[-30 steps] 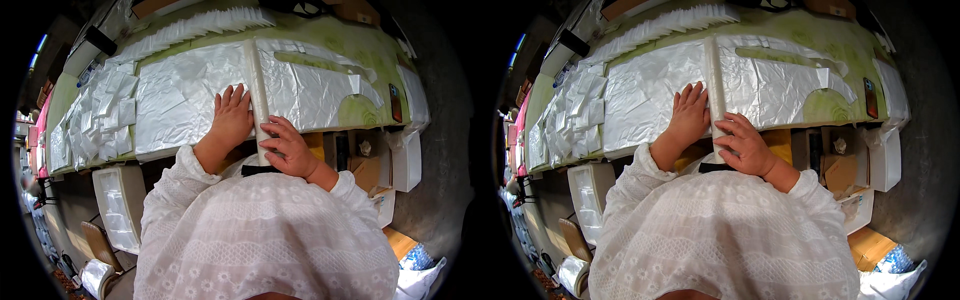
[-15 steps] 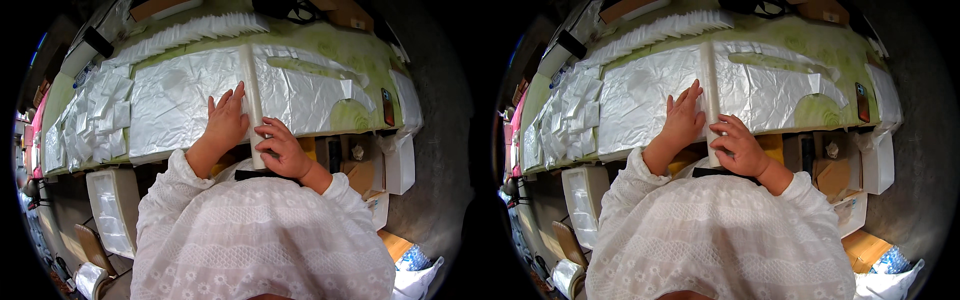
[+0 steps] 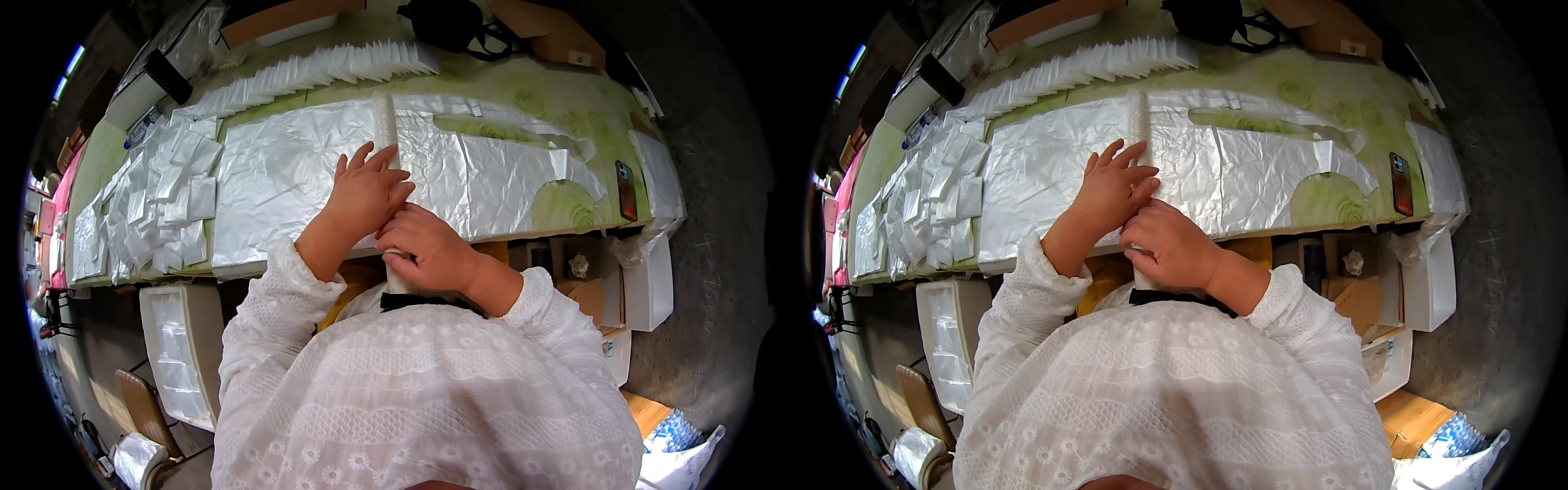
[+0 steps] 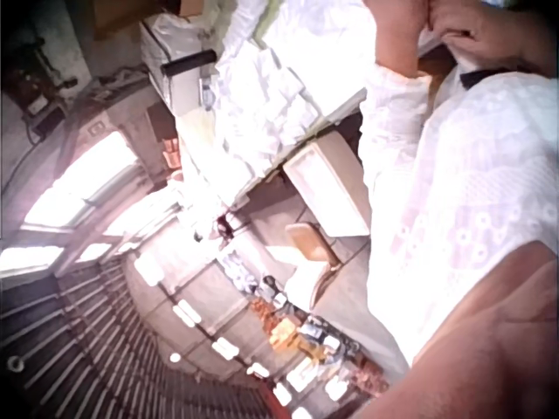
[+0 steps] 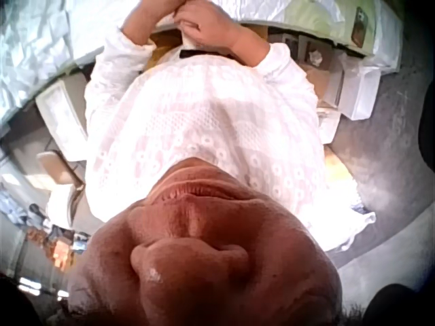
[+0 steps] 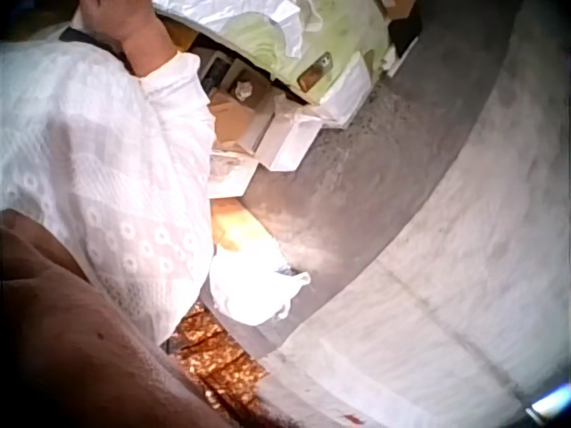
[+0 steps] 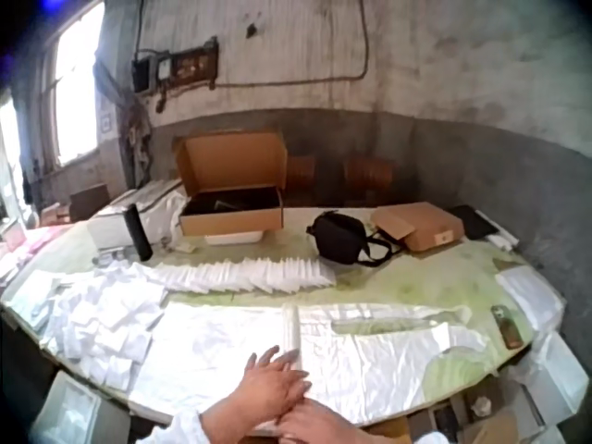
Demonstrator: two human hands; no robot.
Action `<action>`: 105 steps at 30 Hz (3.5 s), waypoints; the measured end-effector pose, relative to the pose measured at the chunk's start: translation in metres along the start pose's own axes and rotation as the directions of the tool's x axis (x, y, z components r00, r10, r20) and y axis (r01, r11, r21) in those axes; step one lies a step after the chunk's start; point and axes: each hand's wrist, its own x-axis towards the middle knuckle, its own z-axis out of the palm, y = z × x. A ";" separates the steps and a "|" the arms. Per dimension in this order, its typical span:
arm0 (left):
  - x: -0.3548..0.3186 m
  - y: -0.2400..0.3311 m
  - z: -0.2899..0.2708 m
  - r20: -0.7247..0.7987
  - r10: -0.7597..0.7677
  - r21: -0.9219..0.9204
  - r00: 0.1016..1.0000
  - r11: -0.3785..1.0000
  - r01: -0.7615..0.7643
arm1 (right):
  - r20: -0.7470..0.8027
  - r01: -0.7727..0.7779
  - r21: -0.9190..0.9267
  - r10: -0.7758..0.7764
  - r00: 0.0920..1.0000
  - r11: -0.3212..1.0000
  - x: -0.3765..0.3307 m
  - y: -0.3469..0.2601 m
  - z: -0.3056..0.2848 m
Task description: The person repeatedly wraps small items in white plastic bags using a cylindrical rolling tool to smooth and seal the edges. The wrapped items are placed in a growing pile on the table. The person handles the items one at a time throughout the clip.
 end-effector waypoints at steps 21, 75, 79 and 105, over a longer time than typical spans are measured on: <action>-0.074 -0.033 -0.007 -0.428 -0.269 -0.541 0.863 0.841 -0.007 | -0.152 -0.099 -0.347 0.049 0.987 0.933 0.066 0.041 0.012; -0.098 -0.083 -0.084 0.012 -0.665 0.085 0.746 0.745 0.662 | -0.186 0.023 0.094 -0.005 0.983 0.995 -0.029 0.001 0.020; -0.108 -0.091 -0.087 -0.058 -0.649 0.182 0.759 0.740 0.647 | -0.198 0.027 0.079 -0.011 0.980 0.997 -0.031 0.003 0.021; -0.130 -0.139 -0.117 -0.152 -0.704 0.353 0.694 0.617 0.703 | -0.172 0.023 0.038 -0.016 0.985 0.999 -0.030 0.004 0.022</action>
